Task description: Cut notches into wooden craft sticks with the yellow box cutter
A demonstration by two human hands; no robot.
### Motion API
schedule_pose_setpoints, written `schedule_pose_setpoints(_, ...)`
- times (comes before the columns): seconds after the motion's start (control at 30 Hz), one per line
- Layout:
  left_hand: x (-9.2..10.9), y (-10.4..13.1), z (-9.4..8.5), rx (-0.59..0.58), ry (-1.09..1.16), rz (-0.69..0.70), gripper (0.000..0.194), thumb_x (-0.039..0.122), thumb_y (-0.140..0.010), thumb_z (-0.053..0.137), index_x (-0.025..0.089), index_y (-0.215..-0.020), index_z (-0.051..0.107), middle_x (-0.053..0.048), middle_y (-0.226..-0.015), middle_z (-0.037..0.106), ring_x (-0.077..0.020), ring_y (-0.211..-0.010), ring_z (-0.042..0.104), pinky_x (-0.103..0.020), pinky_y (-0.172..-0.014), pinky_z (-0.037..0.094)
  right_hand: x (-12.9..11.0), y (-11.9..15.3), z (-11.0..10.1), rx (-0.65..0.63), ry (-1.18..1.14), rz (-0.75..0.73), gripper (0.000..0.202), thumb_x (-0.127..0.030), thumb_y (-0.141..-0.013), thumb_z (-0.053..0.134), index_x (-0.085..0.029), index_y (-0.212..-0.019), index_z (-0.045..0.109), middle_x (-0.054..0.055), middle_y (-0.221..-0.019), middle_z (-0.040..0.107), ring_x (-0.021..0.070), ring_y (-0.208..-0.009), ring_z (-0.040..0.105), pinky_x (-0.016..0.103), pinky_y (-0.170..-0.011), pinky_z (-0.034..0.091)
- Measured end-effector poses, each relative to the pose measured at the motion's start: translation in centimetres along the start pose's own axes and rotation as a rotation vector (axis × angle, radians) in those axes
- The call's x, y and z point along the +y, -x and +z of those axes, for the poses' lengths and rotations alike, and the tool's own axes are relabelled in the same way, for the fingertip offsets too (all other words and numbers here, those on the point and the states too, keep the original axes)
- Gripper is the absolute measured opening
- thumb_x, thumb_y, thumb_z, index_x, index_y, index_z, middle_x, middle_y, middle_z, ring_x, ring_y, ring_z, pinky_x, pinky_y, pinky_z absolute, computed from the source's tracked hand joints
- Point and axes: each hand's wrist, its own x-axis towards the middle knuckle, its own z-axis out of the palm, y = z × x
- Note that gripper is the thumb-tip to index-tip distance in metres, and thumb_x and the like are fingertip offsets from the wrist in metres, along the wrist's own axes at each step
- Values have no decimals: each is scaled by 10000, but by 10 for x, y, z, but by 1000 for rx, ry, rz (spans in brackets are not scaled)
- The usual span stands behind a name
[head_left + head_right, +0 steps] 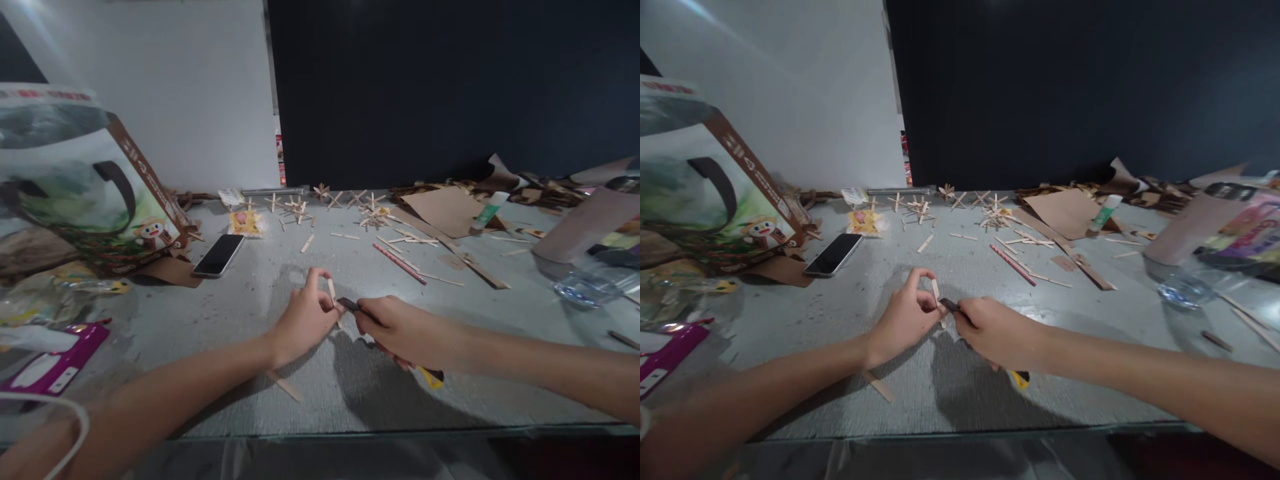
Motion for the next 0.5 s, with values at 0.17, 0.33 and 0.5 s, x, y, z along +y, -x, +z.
schedule_pose_setpoints(0.17,3,2,0,33,-22,4,452,152,-807,680,229,-1202,476,83,-617,662,-143,-583,629,-244,-594,417,2,-4,4,20,-2,0,283,-277,-1032,388,-221,-764,459,-50,-552,514,95,-369,521,187,-342,383)
schedule_pose_setpoints(0.33,7,3,0,20,-35,-4,457,133,-801,674,228,-1201,476,83,-616,666,-140,-572,613,-245,-600,417,1,-4,5,11,-3,17,289,-268,-1035,376,-217,-761,455,-54,-552,507,86,-363,508,177,-336,378)
schedule_pose_setpoints(0.5,6,4,0,25,-46,-1,457,131,-802,669,231,-1206,479,80,-633,670,-141,-588,617,-246,-605,414,2,-6,6,21,18,10,284,-276,-1038,384,-217,-769,455,-59,-542,506,88,-360,519,169,-329,380)
